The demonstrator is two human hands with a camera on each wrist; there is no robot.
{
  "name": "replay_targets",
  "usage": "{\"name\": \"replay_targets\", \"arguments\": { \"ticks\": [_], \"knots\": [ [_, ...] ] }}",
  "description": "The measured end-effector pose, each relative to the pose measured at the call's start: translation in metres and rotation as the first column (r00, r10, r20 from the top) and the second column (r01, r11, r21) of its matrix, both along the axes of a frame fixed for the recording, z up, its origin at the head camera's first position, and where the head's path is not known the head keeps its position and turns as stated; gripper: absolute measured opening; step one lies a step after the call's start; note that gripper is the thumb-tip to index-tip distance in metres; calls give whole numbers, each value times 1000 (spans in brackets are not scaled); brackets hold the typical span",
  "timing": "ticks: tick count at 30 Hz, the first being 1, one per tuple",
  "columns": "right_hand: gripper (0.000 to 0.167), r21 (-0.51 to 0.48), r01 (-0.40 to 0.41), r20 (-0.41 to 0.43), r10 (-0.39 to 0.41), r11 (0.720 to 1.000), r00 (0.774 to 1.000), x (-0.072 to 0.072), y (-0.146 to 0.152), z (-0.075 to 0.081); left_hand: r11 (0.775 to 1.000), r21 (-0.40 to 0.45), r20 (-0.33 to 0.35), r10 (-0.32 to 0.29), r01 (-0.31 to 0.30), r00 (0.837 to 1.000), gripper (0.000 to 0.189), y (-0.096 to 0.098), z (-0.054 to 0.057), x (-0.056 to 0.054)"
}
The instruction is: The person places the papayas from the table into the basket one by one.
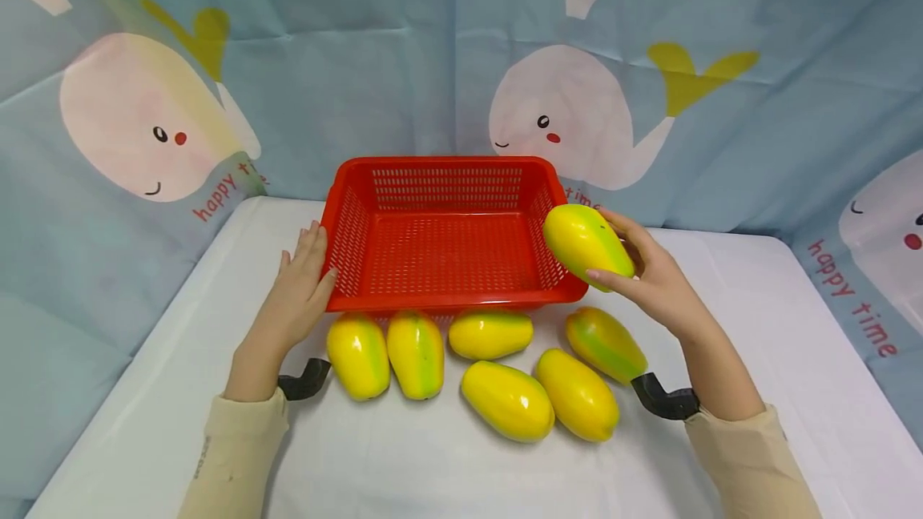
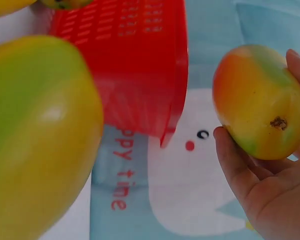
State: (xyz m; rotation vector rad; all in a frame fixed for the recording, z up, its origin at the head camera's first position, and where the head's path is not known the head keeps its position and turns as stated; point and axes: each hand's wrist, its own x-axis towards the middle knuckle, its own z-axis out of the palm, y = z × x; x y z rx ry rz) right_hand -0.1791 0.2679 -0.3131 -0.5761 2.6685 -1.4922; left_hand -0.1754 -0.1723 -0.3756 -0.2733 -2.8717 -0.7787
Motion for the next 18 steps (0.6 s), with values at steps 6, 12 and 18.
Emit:
{"name": "replay_targets", "arguments": {
  "ticks": [6,12,18],
  "knots": [
    [71,-18,-52,20,52,998,998,-13,-18,3,1000,-21,9,7,-7,1000,64,2,1,-1],
    [72,-29,-120,34,121,992,992,-24,-37,2,999,-36,10,3,-3,1000,62,2,1,-1],
    [70,-6,-148,68,148,989,987,-33,-53,-1,999,-43,8,4,-4,1000,61,1,1,1]
  ]
}}
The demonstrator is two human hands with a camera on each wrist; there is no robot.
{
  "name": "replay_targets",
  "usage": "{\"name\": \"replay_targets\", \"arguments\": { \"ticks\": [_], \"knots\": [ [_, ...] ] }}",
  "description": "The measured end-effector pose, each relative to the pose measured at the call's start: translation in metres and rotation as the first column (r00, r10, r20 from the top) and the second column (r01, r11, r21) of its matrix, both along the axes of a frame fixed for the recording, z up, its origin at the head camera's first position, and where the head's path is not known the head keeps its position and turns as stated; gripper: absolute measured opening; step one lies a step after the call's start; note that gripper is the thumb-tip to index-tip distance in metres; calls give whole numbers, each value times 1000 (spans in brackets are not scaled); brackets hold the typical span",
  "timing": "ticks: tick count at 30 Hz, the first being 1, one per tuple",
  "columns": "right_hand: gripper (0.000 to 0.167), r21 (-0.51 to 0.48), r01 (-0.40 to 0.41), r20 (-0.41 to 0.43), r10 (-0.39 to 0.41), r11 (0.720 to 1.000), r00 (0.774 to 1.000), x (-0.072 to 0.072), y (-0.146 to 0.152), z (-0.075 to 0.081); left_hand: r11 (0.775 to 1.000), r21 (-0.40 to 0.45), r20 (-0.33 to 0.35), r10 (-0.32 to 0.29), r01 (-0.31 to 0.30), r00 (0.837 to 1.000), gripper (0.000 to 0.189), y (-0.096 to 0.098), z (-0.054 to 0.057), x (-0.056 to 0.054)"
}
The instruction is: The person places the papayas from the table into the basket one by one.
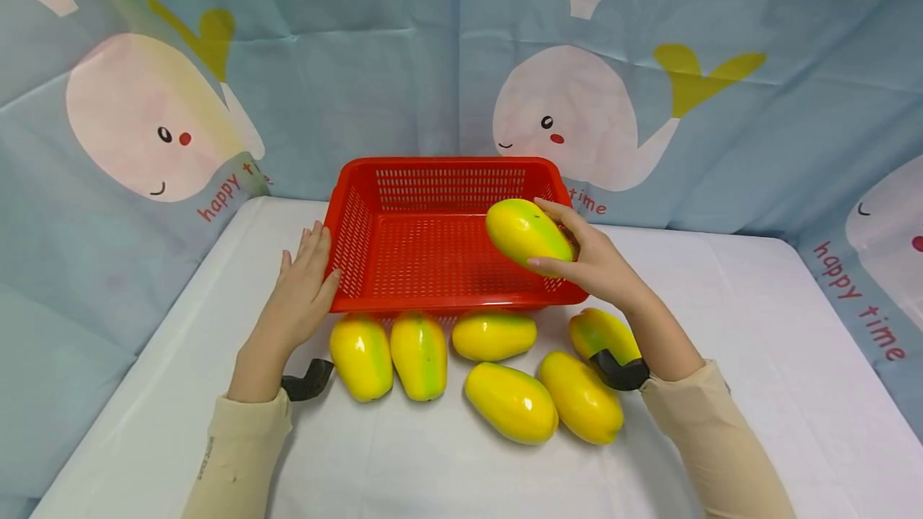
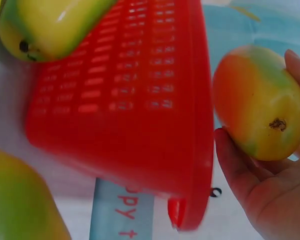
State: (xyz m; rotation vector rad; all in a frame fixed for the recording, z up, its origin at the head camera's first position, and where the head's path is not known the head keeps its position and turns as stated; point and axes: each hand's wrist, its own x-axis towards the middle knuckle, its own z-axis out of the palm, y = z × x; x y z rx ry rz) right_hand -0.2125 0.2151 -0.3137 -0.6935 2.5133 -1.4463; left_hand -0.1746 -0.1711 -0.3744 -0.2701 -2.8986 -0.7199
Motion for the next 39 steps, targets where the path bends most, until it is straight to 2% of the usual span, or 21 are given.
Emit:
{"name": "replay_targets", "arguments": {
  "ticks": [10,20,31,39],
  "knots": [
    [72,80,-43,20,42,996,999,-12,-17,-8,1000,-9,-5,10,-10,1000,62,1,0,0],
    [75,168,-51,44,44,985,998,-26,-32,-27,1000,-9,-3,15,-15,1000,63,0,-1,0],
    [78,249,-118,121,90,961,989,-30,-35,-36,1000,-9,-12,10,-10,1000,63,0,0,0],
    [76,310,-139,122,106,940,987,-31,-37,-37,1000,-2,3,8,-8,1000,63,0,1,0]
  ]
}}
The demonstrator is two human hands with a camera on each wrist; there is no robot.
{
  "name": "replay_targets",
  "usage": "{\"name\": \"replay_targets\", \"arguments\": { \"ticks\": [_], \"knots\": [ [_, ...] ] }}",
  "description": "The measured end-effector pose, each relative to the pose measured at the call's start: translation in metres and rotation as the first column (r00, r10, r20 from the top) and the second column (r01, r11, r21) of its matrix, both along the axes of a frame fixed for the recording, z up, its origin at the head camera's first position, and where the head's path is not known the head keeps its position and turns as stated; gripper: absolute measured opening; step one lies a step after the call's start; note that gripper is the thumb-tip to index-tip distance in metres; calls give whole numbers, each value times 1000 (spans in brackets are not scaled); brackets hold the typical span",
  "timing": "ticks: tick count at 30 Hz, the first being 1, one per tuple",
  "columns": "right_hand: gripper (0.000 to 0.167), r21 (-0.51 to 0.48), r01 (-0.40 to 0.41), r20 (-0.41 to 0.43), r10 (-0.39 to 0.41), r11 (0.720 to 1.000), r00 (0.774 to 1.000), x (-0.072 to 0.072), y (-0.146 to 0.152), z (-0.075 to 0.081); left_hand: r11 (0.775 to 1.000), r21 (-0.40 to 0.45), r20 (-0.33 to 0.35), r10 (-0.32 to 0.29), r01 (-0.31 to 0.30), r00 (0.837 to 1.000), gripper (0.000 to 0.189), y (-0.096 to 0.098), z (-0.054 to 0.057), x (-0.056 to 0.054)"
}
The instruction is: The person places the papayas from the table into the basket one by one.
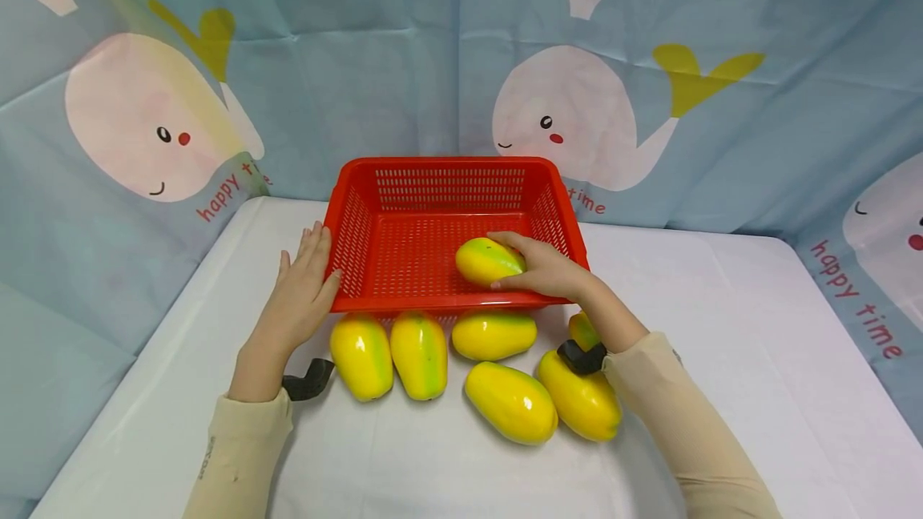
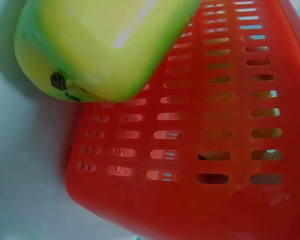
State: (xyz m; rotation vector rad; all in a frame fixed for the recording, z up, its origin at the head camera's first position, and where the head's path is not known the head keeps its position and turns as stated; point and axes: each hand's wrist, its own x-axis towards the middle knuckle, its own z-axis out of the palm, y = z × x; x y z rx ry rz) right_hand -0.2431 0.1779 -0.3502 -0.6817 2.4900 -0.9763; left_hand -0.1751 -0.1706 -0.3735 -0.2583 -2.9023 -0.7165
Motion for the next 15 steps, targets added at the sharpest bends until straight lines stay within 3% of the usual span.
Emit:
{"name": "replay_targets", "arguments": {
  "ticks": [15],
  "knots": [
    [72,76,-16,11,16,997,1000,-1,-1,-1,1000,-4,7,2,-2,1000,63,0,1,1]
  ]
}}
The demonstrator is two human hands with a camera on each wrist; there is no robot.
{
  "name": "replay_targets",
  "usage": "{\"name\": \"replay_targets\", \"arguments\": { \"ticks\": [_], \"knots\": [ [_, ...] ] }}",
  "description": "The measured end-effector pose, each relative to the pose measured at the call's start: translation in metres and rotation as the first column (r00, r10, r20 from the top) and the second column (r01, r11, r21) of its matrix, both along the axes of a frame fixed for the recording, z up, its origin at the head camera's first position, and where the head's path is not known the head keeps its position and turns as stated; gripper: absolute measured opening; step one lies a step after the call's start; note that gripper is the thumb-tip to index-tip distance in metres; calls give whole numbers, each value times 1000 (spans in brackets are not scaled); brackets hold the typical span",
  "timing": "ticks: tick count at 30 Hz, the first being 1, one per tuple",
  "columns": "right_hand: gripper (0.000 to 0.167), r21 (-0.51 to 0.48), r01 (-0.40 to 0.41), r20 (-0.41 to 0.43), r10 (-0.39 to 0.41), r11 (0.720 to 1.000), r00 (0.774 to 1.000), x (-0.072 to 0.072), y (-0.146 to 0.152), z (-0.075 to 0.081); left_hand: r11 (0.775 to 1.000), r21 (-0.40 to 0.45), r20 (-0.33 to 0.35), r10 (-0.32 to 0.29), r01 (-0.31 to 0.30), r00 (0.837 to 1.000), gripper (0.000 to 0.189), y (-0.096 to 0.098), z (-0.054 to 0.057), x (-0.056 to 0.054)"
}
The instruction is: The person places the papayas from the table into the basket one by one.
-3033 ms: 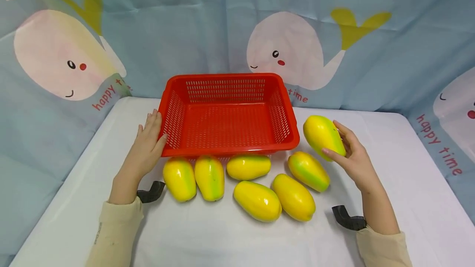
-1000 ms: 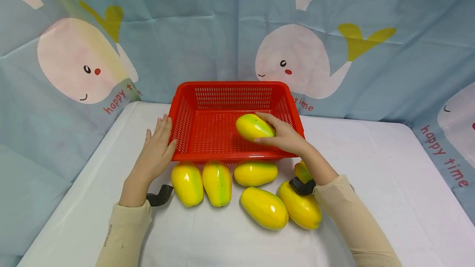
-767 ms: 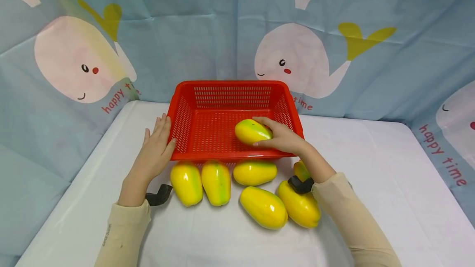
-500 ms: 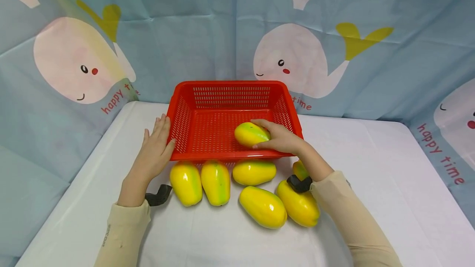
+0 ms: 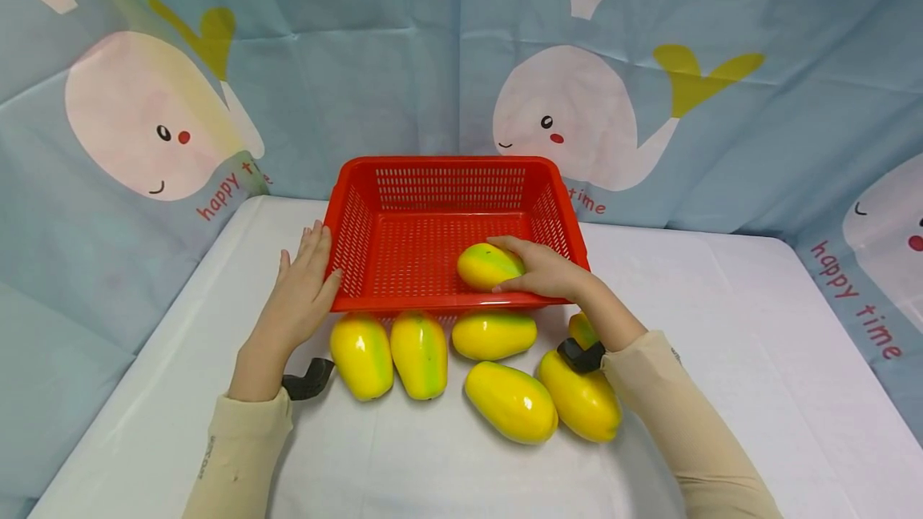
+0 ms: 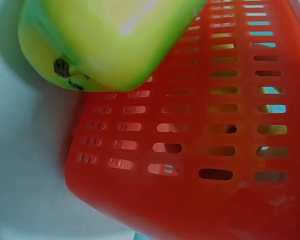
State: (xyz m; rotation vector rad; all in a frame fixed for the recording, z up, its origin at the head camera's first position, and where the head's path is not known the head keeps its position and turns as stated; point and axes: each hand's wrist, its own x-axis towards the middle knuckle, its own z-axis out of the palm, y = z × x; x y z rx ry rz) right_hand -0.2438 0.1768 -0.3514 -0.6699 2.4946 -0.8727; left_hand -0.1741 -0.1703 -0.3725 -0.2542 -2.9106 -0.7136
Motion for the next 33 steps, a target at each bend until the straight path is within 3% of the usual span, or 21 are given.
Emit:
{"name": "replay_targets", "arguments": {
  "ticks": [33],
  "knots": [
    [67,-99,-1,-9,1,995,1000,-1,3,1,1000,14,-27,0,0,1000,64,-1,-2,-1]
  ]
}}
